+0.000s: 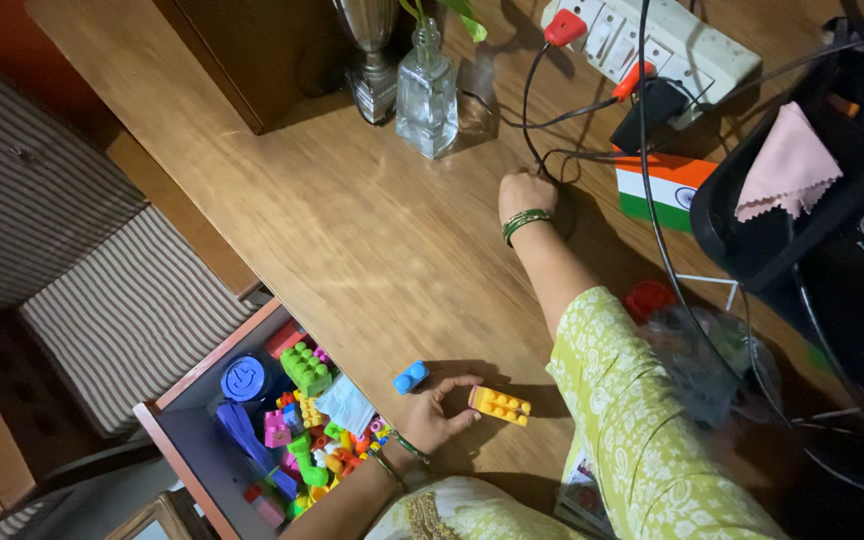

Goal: The person picks up building blocks, small cards, and toy parts from a desk surface and places them into an open drawer, occasionally putting items into a plastic bag.

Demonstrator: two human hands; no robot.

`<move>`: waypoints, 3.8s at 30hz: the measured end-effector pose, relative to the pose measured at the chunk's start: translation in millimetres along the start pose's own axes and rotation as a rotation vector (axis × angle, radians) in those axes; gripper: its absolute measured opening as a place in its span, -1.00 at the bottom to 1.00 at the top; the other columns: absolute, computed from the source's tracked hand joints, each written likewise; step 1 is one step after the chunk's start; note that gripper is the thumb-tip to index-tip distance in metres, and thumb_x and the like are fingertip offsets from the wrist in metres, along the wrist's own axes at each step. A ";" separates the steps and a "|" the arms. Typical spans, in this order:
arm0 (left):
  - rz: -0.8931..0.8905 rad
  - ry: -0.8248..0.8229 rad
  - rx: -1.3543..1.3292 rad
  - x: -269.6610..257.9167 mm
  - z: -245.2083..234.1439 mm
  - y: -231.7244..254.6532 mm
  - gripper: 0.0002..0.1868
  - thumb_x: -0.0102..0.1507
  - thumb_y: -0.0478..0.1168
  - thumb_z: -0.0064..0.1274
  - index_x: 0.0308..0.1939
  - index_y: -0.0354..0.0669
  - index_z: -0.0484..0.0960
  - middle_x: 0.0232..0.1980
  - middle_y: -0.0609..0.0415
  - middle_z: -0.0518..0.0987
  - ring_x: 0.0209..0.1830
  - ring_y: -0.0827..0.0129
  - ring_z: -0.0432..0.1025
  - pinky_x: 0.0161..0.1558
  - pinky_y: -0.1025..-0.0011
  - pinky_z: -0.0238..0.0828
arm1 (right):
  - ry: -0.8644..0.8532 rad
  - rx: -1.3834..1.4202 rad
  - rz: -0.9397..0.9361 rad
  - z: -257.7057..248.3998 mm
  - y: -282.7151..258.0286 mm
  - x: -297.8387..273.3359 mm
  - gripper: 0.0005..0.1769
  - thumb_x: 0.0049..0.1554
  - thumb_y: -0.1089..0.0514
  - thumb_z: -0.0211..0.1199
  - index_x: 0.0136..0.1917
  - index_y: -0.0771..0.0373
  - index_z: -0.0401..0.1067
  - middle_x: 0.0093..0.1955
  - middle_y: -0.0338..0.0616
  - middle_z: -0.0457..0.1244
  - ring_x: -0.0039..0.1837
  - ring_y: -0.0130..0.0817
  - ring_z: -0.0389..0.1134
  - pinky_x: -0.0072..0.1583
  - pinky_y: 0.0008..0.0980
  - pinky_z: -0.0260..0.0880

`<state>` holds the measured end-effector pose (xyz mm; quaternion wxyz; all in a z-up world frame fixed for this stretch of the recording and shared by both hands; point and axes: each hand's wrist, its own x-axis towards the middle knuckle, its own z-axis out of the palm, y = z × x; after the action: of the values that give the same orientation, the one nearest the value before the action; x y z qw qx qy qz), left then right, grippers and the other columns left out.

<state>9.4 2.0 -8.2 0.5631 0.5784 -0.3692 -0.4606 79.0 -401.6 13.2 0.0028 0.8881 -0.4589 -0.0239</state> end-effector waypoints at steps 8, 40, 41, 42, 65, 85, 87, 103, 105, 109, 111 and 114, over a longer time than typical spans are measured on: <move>0.077 -0.007 0.027 1.7 0.9 -8.1 -0.43 0.14 -0.38 0.34 0.24 -0.18 0.56 0.17 0.15 0.64 0.19 0.51 0.44 0.29 0.46 0.30 | 0.082 -0.080 -0.098 0.2 10.7 -24.0 -0.72 0.23 0.22 0.00 -0.02 0.24 0.55 -0.08 0.07 0.44 -0.02 -0.06 0.51 -0.06 -0.13 0.52; 0.006 -0.263 -0.367 -61.2 -0.1 -4.3 -0.61 0.34 -0.41 0.09 0.26 -0.36 0.51 0.12 -0.01 0.65 0.12 0.36 0.56 0.23 0.35 0.51 | -0.247 2.021 0.392 -8.5 68.2 -406.1 -0.80 0.16 0.14 0.27 0.05 0.20 0.44 -0.25 -0.30 0.28 -0.23 -0.42 0.33 -0.21 -0.42 0.33; 0.005 -0.261 -0.366 -70.8 -3.5 -6.4 -0.61 0.34 -0.41 0.09 0.26 -0.36 0.51 0.12 -0.01 0.65 0.12 0.36 0.56 0.23 0.35 0.51 | -0.250 2.023 0.392 -4.9 62.8 -415.6 -0.80 0.16 0.14 0.27 0.05 0.20 0.44 -0.25 -0.30 0.28 -0.23 -0.42 0.33 -0.21 -0.42 0.33; 0.010 -0.259 -0.385 -78.8 -6.3 -7.5 -0.61 0.34 -0.42 0.10 0.26 -0.36 0.51 0.12 -0.01 0.65 0.11 0.37 0.56 0.21 0.35 0.52 | -0.254 2.024 0.359 -1.9 58.0 -422.8 -0.81 0.17 0.14 0.27 0.04 0.23 0.43 -0.27 -0.30 0.26 -0.25 -0.41 0.32 -0.23 -0.40 0.32; -0.056 0.294 -0.049 -170.1 -200.6 -52.4 -0.70 0.28 -0.31 0.20 0.09 -0.31 0.66 -0.12 0.07 0.72 -0.21 0.50 0.54 -0.18 0.48 0.47 | -0.398 1.894 0.306 -19.3 -47.7 -509.8 -0.76 0.20 0.12 0.27 0.07 0.29 0.43 -0.34 -0.29 0.19 -0.30 -0.44 0.29 -0.29 -0.49 0.23; -0.262 0.174 0.555 -144.8 -211.5 -104.3 -0.55 0.25 0.10 0.16 -0.04 -0.19 0.74 -0.23 -0.12 0.72 -0.25 0.19 0.63 -0.12 0.26 0.51 | -0.367 1.809 0.379 -6.7 -86.7 -527.0 -0.74 0.20 0.16 0.29 0.06 0.40 0.44 -0.37 -0.23 0.22 -0.35 -0.44 0.29 -0.33 -0.48 0.26; -0.253 0.163 0.601 -138.2 -210.8 -104.2 -0.55 0.24 0.10 0.17 -0.04 -0.19 0.74 -0.20 -0.13 0.71 -0.20 0.14 0.62 -0.09 0.24 0.51 | -0.358 1.807 0.392 -5.9 -90.3 -529.5 -0.74 0.19 0.15 0.28 0.07 0.38 0.46 -0.37 -0.24 0.23 -0.35 -0.45 0.30 -0.33 -0.48 0.27; -0.027 0.188 0.749 -131.1 -193.3 -78.6 -0.61 0.23 -0.12 0.16 0.14 -0.08 0.69 -0.08 -0.23 0.63 -0.10 -0.05 0.56 -0.02 0.13 0.50 | -0.347 1.782 0.395 3.3 -113.3 -542.9 -0.76 0.21 0.16 0.30 -0.03 0.43 0.41 -0.36 -0.22 0.22 -0.34 -0.41 0.30 -0.33 -0.45 0.27; 0.015 0.183 0.708 -135.9 -194.2 -68.4 -0.59 0.18 -0.16 0.18 0.12 -0.10 0.67 -0.05 -0.20 0.63 -0.12 -0.04 0.57 -0.03 0.14 0.51 | -0.364 1.788 0.387 5.2 -117.5 -540.2 -0.78 0.19 0.16 0.28 -0.02 0.40 0.43 -0.37 -0.22 0.22 -0.34 -0.42 0.30 -0.34 -0.45 0.27; 0.304 0.340 0.748 -151.8 -191.1 -49.8 -0.63 0.16 -0.33 0.16 0.06 -0.11 0.71 0.02 -0.15 0.65 -0.06 -0.07 0.57 0.03 0.15 0.51 | -0.418 1.736 0.389 6.7 -131.0 -531.3 -0.77 0.18 0.16 0.28 0.00 0.40 0.46 -0.37 -0.23 0.22 -0.34 -0.44 0.29 -0.33 -0.46 0.27; 0.351 0.393 0.746 -162.9 -186.9 -42.6 -0.64 0.13 -0.31 0.18 0.02 -0.14 0.72 0.04 -0.15 0.65 -0.06 -0.07 0.56 -0.01 0.17 0.51 | -0.428 1.727 0.363 8.3 -140.1 -526.1 -0.76 0.18 0.17 0.28 0.03 0.39 0.47 -0.36 -0.23 0.24 -0.34 -0.48 0.29 -0.33 -0.47 0.28; 0.240 0.327 0.462 -163.5 -174.7 -43.2 -0.68 0.20 -0.25 0.16 0.04 -0.19 0.71 0.00 -0.04 0.69 -0.09 0.12 0.60 -0.05 0.27 0.56 | -0.448 1.633 0.315 11.3 -156.7 -517.1 -0.72 0.18 0.16 0.28 0.10 0.38 0.49 -0.32 -0.25 0.28 -0.34 -0.53 0.28 -0.32 -0.49 0.30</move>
<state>121.6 215.0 -42.0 0.5191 0.7096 -0.4344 -0.1956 -92.5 111.0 18.3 -0.7243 0.5122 -0.4399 0.1398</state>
